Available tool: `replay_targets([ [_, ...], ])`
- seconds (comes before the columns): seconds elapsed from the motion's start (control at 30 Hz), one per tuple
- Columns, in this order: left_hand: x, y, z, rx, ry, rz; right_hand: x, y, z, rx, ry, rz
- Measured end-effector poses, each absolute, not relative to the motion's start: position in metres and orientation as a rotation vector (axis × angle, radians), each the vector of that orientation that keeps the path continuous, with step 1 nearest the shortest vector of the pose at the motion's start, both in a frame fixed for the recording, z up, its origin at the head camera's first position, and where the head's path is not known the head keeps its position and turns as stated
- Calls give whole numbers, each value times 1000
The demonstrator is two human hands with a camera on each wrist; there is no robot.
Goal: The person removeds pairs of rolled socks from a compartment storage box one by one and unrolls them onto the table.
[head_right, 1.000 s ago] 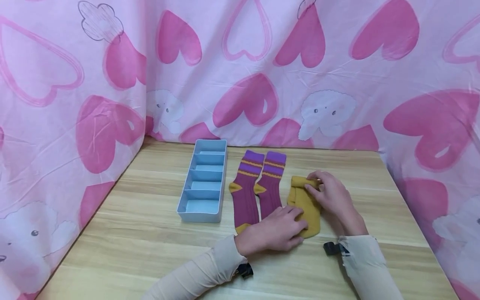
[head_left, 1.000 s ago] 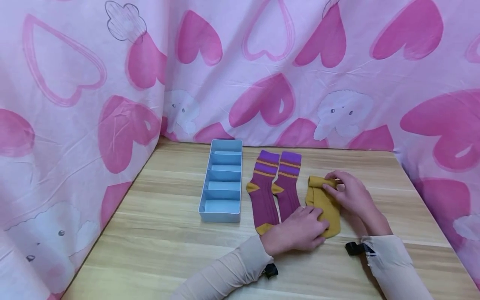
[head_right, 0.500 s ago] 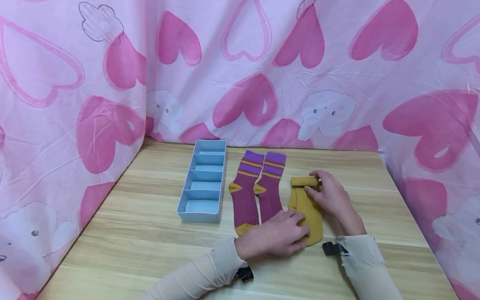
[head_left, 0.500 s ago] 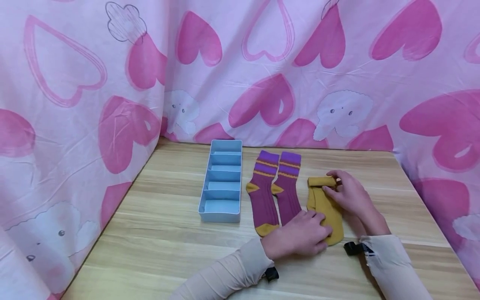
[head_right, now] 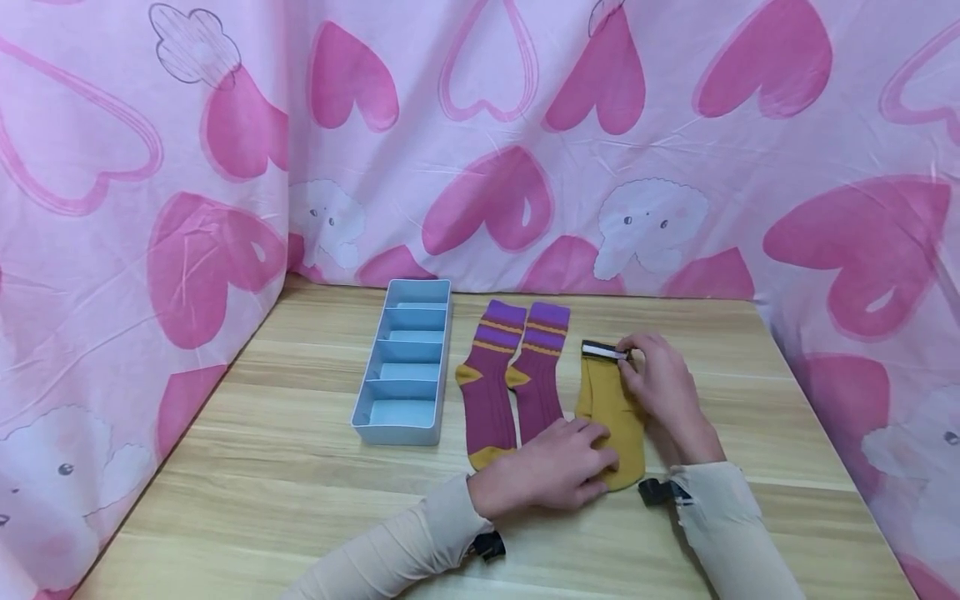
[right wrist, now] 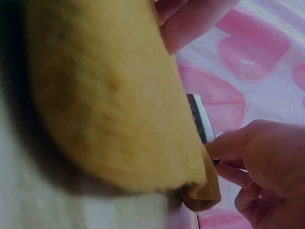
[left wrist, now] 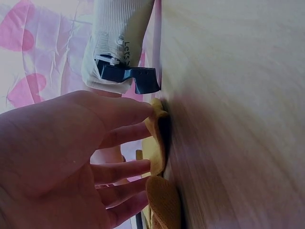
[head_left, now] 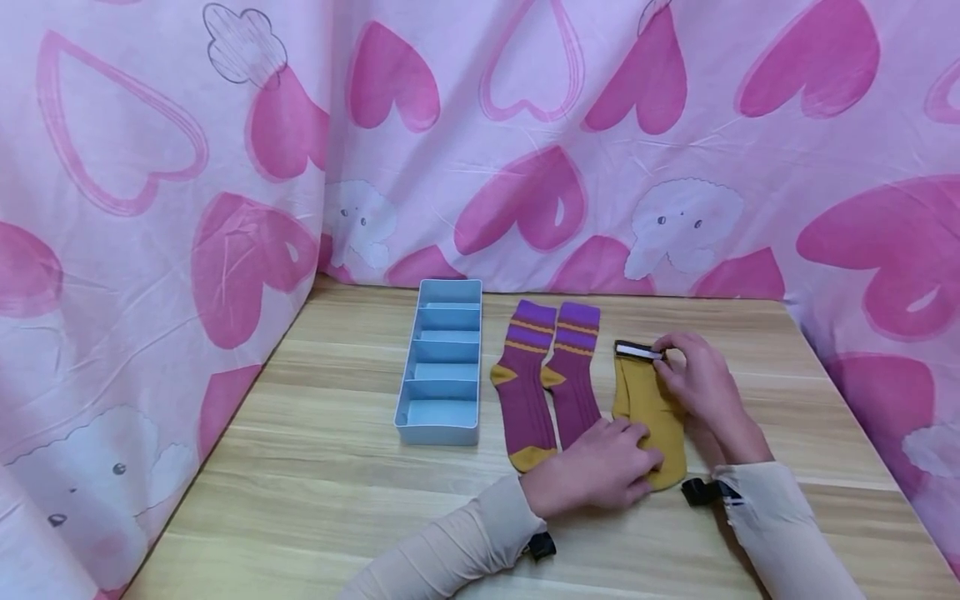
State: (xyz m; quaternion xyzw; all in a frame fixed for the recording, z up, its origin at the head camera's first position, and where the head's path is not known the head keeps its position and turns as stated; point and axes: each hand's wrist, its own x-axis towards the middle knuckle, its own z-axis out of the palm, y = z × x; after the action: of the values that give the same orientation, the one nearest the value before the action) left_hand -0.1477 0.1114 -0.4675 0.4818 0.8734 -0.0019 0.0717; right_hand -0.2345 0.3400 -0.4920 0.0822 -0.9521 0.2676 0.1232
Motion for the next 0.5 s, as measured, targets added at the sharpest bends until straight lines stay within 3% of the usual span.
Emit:
replay_targets([
  [0.5,-149,110,-469,1443,2629,-13,-263,349,-486,298,-2973,700],
])
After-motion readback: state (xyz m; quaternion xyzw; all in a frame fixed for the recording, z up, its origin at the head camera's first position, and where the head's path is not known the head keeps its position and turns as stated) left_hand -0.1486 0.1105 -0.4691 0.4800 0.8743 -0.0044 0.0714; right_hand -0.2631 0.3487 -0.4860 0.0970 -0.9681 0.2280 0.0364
